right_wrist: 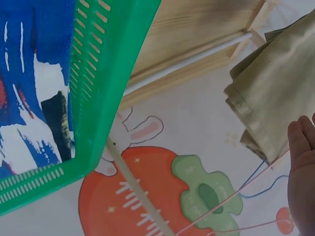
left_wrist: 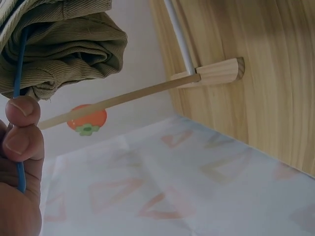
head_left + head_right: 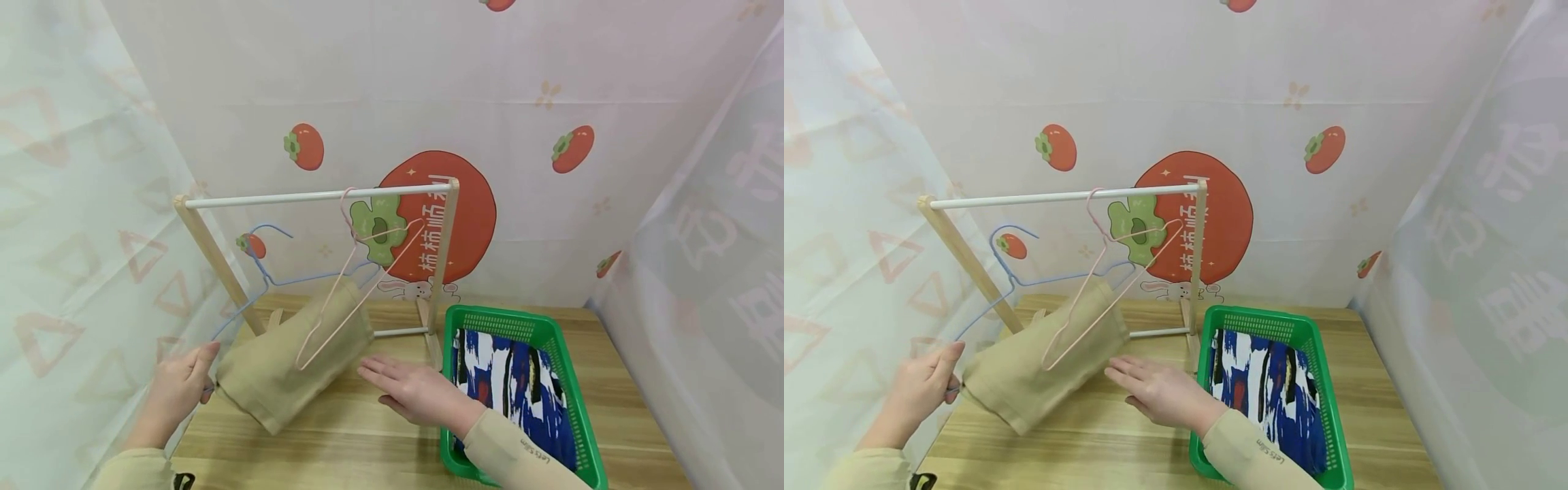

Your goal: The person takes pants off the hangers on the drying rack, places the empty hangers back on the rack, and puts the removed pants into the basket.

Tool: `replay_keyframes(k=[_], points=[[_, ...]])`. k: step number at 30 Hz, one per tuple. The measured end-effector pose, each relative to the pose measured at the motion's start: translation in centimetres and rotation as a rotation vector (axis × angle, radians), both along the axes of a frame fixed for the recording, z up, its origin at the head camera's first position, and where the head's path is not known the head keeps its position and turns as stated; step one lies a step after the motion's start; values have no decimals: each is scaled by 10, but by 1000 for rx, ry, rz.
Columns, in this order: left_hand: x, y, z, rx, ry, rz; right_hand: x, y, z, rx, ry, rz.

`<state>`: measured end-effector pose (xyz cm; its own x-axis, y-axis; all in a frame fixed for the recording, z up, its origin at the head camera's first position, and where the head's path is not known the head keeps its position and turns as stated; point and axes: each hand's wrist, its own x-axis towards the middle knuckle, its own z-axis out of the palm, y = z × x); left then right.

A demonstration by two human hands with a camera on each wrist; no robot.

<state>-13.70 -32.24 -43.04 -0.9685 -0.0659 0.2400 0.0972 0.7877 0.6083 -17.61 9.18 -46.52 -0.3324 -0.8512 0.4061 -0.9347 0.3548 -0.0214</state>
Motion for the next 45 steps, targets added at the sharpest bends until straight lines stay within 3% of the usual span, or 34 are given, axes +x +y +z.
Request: replay_keyframes(k=[6, 17, 29, 37, 45], points=[[3, 6, -5, 82, -76, 23, 5, -7, -3, 47, 22, 10], [2, 10, -8, 204, -185, 5, 7, -19, -11, 39, 70, 47], [2, 15, -11, 362, -246, -13, 11, -50, -22, 98, 281, 100], [3, 24, -7, 421, -245, -34, 17, -69, -28, 221, 312, -7], [5, 32, -5, 492, -253, -49, 21, -85, -39, 266, 336, -150]])
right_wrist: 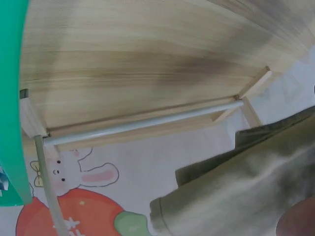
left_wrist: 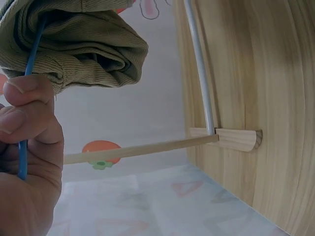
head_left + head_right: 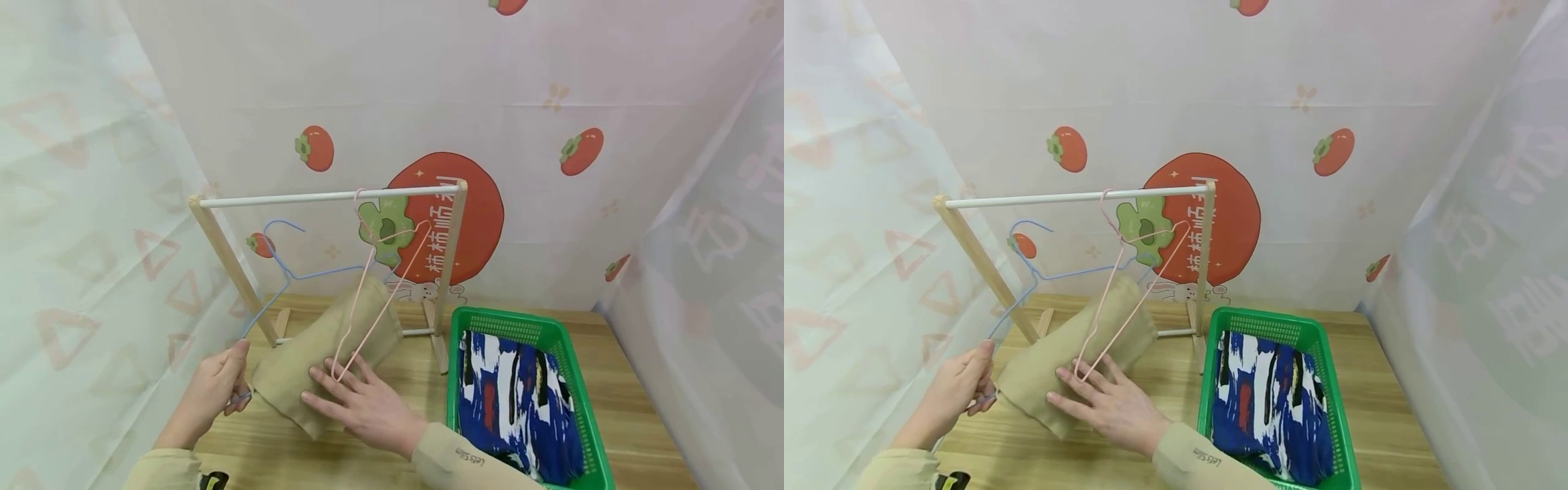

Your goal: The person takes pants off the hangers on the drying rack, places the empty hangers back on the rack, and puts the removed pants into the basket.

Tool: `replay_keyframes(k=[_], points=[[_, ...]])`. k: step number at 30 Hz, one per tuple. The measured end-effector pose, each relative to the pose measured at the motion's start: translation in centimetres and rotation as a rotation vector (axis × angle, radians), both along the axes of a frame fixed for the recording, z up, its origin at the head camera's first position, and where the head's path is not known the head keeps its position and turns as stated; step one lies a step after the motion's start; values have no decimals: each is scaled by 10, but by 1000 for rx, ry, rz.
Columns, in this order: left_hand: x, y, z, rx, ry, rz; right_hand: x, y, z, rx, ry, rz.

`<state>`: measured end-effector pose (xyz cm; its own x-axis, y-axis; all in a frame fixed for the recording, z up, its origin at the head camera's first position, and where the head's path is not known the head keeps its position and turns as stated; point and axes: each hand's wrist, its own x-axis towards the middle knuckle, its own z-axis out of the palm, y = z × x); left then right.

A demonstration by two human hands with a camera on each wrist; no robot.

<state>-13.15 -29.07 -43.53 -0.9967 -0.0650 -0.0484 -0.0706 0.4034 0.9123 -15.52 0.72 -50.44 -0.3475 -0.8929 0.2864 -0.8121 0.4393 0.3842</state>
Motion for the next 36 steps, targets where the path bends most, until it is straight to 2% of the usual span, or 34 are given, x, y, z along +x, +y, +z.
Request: replay_keyframes(k=[4, 8, 12, 20, 28, 36], points=[[2, 4, 3, 69, -6, -5, 0, -4, -4, -27, 30, -41], [4, 9, 7, 133, -3, -26, -3, -8, -12, -151, 102, -18], [6, 13, 9, 152, -17, -45, -6, -10, -19, -259, 143, 16], [8, 21, 11, 181, -33, -81, -10, -15, -22, -368, 204, 45], [10, 27, 13, 224, -49, -91, -11, -21, -25, -420, 196, 57], [11, 32, 12, 249, -64, -133, -15, -24, -24, -446, 225, 95]])
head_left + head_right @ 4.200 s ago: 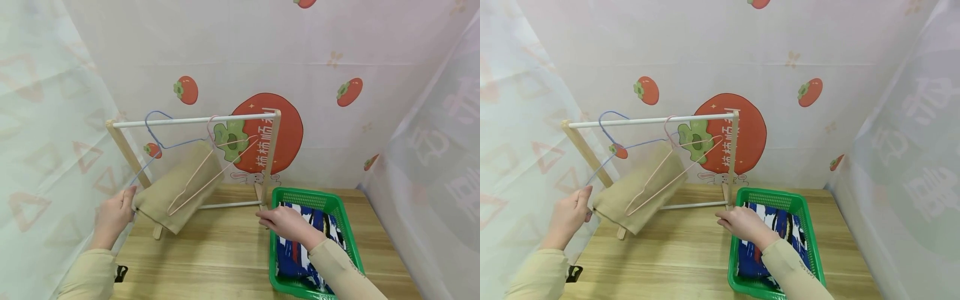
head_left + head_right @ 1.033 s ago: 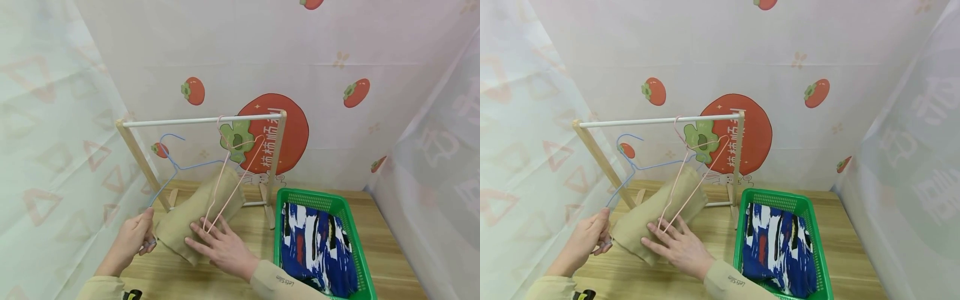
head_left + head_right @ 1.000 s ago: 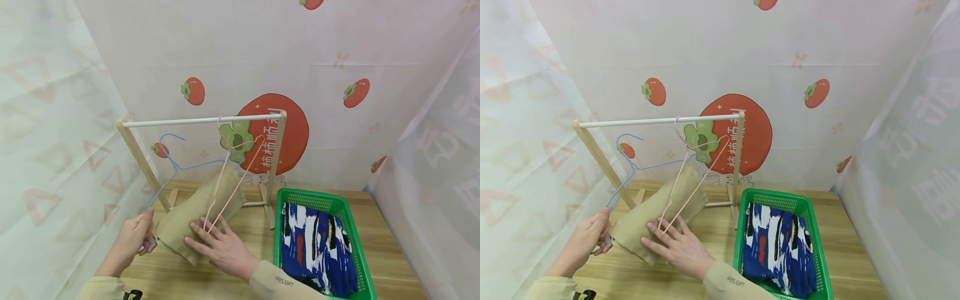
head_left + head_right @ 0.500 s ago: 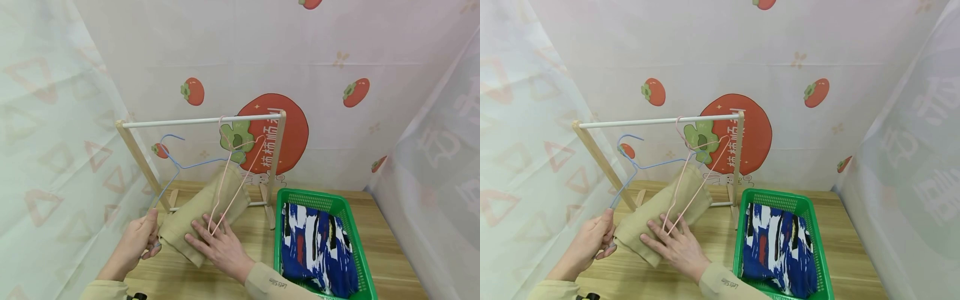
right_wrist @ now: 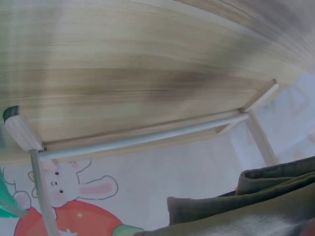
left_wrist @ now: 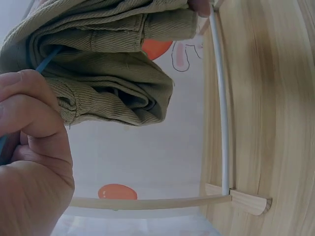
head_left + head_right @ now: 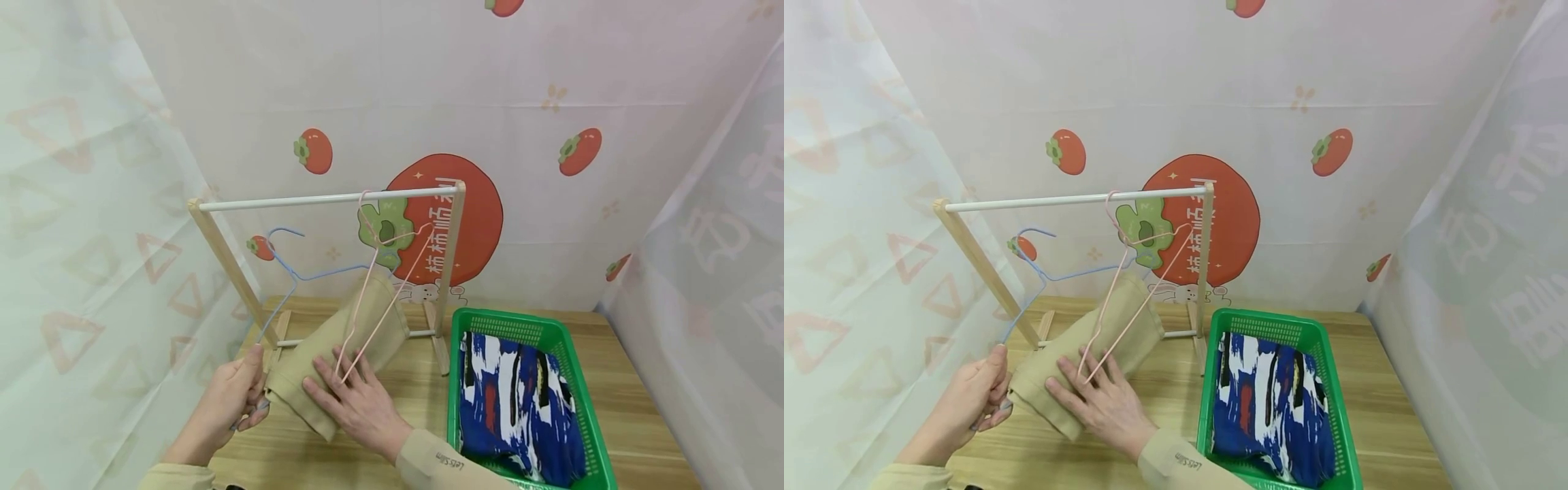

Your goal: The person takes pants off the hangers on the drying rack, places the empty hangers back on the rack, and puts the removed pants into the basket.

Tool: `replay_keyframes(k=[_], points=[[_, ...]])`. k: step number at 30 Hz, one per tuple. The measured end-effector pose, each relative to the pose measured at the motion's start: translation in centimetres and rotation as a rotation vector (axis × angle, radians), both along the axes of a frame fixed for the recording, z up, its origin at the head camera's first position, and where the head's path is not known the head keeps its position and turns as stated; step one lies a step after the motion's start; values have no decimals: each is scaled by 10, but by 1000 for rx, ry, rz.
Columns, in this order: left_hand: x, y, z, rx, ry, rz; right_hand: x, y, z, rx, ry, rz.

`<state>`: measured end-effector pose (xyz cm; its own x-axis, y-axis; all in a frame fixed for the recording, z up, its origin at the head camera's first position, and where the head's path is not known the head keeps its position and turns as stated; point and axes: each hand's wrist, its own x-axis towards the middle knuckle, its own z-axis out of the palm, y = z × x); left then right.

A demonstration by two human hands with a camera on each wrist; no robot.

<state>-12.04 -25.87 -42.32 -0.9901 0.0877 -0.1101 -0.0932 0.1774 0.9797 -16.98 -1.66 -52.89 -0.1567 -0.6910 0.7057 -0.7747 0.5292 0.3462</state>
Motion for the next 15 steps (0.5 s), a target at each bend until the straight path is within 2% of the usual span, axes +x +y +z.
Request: replay_keyframes(k=[6, 15], points=[[1, 2, -2, 30, -13, 5, 0, 1, 2, -24, 25, 30], [1, 2, -3, 83, -12, 5, 3, 5, 3, -50, 1, 44]])
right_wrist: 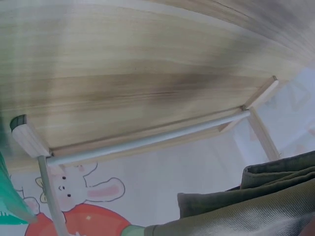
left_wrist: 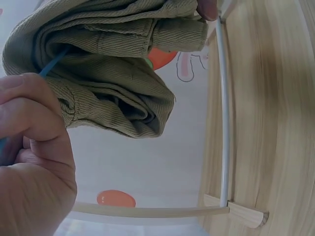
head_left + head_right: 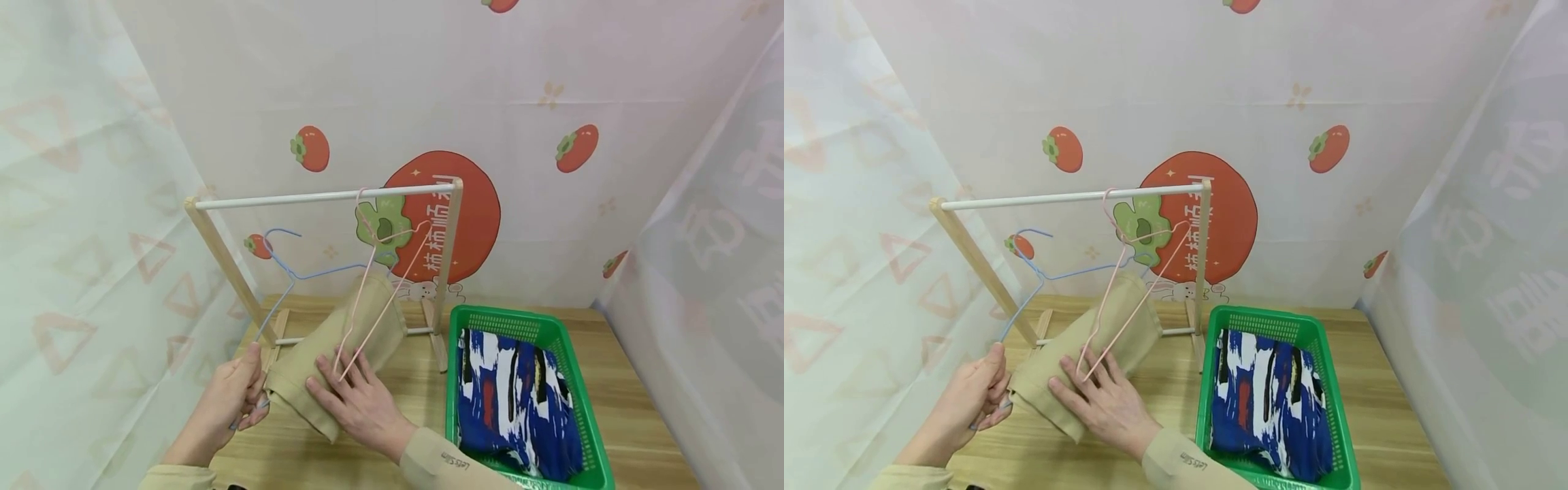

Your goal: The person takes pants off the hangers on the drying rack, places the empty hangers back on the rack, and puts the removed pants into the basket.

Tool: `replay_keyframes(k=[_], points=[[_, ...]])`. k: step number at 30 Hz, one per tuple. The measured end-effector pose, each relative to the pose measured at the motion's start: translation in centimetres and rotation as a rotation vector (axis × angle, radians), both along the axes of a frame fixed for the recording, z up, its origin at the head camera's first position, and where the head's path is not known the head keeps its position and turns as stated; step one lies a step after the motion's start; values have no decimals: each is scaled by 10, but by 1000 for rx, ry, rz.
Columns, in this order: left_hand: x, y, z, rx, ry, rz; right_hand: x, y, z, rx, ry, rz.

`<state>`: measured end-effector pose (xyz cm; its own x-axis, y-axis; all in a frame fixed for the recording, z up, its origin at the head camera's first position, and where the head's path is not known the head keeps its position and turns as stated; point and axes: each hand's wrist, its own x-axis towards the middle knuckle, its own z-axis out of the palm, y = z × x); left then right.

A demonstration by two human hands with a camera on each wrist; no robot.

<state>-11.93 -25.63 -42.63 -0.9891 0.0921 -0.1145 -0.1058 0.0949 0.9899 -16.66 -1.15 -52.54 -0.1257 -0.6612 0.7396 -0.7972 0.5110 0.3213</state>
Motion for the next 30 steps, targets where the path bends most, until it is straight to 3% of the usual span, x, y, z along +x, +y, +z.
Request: replay_keyframes(k=[5, 14, 20, 30], points=[[0, 3, 2, 30, 7, 15, 6, 1, 2, -8, -30, -35], [3, 15, 8, 107, -28, 96, 23, -9, 9, -94, -214, -60], [7, 25, 10, 131, -65, 102, 29, -20, 14, -184, -310, -113], [14, 40, 11, 192, -70, 143, 21, -29, 19, -316, -280, -211]])
